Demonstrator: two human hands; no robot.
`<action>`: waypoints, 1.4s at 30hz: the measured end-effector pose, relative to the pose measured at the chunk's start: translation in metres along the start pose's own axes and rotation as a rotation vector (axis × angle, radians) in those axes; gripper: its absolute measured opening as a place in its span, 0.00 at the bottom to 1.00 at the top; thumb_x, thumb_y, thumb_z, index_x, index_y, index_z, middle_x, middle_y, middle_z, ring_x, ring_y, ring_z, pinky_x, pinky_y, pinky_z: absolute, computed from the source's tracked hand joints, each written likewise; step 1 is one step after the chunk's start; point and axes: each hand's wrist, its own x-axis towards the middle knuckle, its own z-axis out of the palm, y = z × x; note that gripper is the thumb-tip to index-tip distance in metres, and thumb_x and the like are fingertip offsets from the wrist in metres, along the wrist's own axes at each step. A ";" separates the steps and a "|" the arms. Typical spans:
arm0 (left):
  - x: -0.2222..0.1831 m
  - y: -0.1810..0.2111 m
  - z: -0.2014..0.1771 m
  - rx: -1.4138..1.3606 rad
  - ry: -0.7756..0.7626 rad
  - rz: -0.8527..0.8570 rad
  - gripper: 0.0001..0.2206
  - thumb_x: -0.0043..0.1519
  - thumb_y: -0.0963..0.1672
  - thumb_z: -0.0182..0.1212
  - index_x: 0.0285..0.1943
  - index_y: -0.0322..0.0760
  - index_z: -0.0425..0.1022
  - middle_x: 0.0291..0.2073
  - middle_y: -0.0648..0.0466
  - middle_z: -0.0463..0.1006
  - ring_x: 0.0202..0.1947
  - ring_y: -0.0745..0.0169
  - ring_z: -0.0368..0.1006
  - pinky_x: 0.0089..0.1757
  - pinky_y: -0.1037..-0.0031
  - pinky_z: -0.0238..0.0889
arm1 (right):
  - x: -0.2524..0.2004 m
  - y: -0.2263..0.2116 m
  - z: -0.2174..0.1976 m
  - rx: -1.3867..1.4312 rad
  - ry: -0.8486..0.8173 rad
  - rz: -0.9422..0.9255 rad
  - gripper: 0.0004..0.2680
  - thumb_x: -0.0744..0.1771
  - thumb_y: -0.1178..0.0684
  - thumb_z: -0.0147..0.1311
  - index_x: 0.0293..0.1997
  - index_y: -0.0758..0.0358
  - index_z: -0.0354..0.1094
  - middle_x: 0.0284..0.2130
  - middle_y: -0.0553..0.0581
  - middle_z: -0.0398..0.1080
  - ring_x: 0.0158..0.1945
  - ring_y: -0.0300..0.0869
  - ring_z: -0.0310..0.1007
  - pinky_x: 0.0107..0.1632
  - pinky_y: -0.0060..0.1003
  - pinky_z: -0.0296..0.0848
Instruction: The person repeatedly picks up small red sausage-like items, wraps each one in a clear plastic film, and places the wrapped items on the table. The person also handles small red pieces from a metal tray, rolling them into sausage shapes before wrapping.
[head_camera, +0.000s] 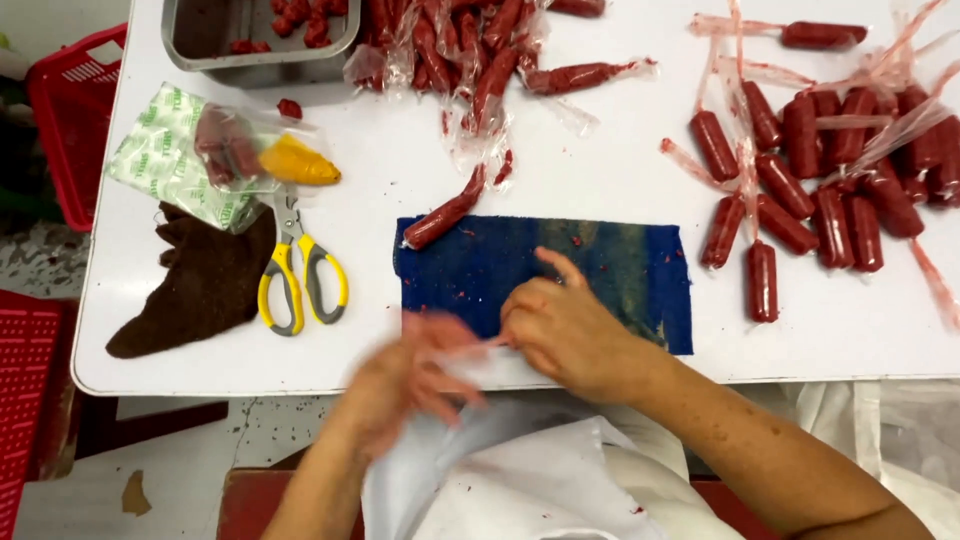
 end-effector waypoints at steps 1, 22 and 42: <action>-0.008 -0.010 0.011 -0.045 -0.141 -0.367 0.32 0.62 0.61 0.39 0.56 0.33 0.70 0.47 0.39 0.82 0.34 0.46 0.81 0.27 0.69 0.75 | 0.005 -0.011 0.003 -0.127 -0.129 -0.013 0.05 0.66 0.53 0.43 0.34 0.53 0.67 0.37 0.49 0.71 0.51 0.45 0.70 0.66 0.66 0.44; -0.029 -0.030 0.019 0.143 -0.687 -0.008 0.11 0.68 0.45 0.54 0.41 0.30 0.75 0.26 0.44 0.79 0.19 0.60 0.74 0.25 0.75 0.71 | 0.018 -0.037 -0.071 0.591 -0.664 -0.033 0.07 0.71 0.56 0.43 0.40 0.58 0.69 0.43 0.54 0.68 0.46 0.48 0.67 0.49 0.41 0.66; 0.047 -0.043 0.068 -0.206 -0.138 0.163 0.11 0.65 0.40 0.58 0.32 0.23 0.77 0.08 0.41 0.68 0.02 0.58 0.59 0.12 0.74 0.60 | 0.001 0.004 -0.015 0.469 0.583 0.278 0.04 0.64 0.53 0.62 0.31 0.60 0.79 0.34 0.52 0.79 0.42 0.45 0.66 0.50 0.34 0.65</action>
